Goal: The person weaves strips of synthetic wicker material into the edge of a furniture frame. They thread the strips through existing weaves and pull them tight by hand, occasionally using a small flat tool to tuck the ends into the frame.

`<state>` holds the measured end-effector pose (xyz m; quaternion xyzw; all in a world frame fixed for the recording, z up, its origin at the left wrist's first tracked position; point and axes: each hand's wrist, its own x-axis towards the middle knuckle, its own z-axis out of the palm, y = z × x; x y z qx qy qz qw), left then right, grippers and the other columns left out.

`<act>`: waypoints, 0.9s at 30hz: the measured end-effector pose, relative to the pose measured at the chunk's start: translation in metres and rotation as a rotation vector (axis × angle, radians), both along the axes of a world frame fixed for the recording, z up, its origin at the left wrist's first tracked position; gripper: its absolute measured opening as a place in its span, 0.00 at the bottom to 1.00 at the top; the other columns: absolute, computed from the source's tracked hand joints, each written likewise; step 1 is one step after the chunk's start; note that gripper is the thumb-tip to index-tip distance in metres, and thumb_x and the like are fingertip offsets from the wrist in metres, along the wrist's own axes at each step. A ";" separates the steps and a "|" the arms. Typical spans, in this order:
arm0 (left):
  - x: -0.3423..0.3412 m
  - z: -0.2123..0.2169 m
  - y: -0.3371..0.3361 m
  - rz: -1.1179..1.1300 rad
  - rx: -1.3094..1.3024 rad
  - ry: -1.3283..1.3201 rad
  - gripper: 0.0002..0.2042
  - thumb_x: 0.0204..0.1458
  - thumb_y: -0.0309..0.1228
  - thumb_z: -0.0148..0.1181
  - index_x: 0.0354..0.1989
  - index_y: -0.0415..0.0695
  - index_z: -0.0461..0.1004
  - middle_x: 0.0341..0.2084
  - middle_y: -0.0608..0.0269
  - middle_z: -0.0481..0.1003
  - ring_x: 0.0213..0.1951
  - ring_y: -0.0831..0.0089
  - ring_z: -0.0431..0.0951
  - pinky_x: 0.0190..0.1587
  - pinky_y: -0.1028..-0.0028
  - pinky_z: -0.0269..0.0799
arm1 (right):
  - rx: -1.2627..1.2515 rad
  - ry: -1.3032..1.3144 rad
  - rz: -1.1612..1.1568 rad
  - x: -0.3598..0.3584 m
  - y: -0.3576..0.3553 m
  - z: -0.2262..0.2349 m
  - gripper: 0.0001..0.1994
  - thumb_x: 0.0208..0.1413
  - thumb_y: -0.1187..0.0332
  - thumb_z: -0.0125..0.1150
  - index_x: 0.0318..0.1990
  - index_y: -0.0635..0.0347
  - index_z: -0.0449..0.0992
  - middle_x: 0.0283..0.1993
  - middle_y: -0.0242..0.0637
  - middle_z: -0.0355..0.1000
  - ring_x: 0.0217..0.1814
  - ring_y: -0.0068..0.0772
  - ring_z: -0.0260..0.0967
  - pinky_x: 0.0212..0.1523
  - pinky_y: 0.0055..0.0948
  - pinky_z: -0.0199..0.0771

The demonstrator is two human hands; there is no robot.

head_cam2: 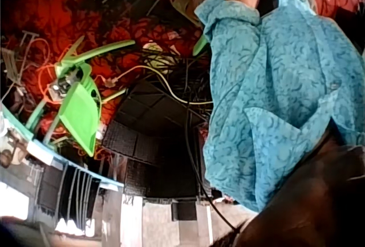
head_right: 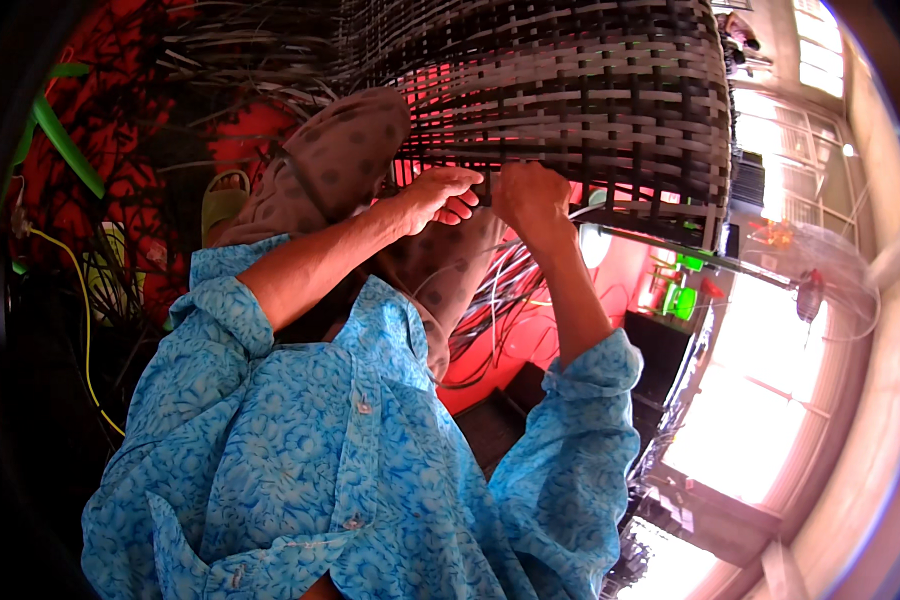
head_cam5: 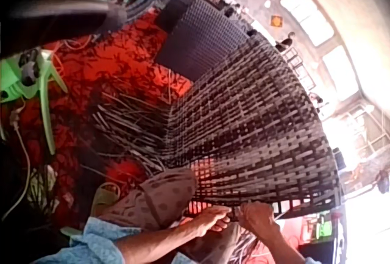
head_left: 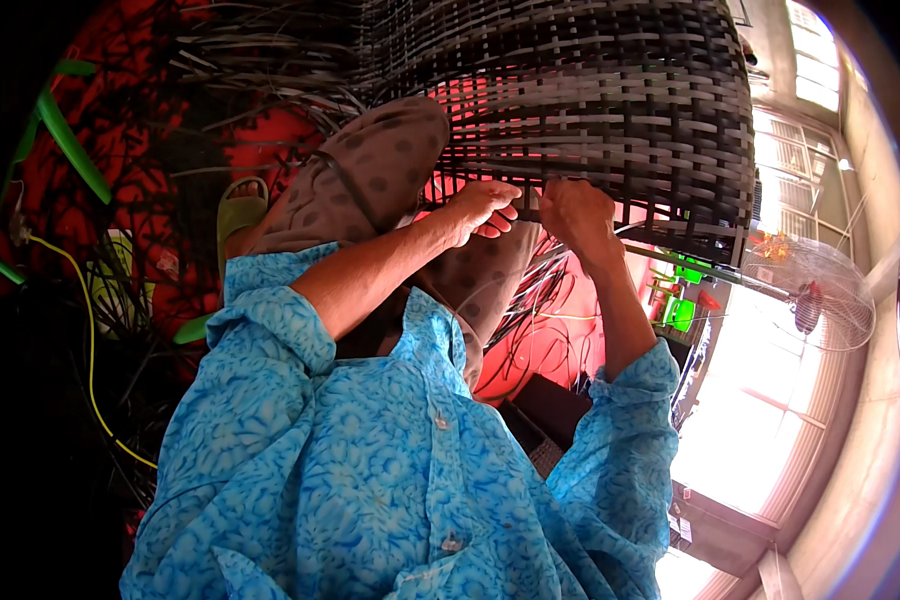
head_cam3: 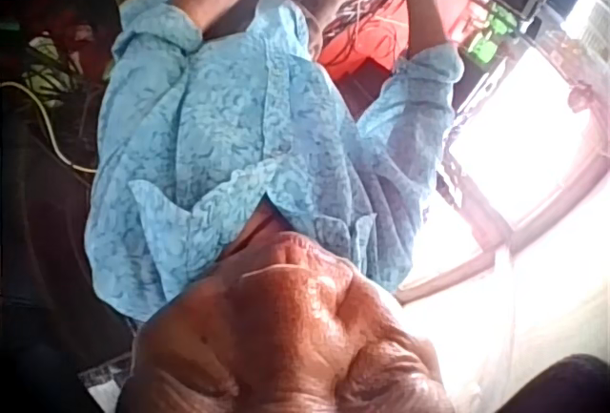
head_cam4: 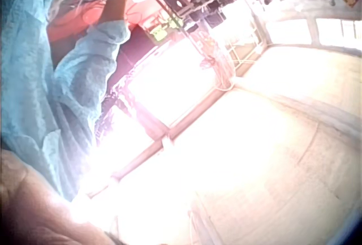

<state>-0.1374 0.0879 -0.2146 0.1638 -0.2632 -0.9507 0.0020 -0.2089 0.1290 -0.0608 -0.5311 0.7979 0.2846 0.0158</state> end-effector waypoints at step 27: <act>-0.018 0.003 -0.010 -0.018 -0.130 0.003 0.06 0.45 0.29 0.60 0.25 0.41 0.71 0.17 0.63 0.72 0.16 0.74 0.75 0.14 0.80 0.70 | -0.645 -0.144 0.201 0.022 -0.007 0.111 0.17 0.52 0.58 0.51 0.48 0.51 0.69 0.43 0.34 0.70 0.42 0.37 0.70 0.43 0.31 0.68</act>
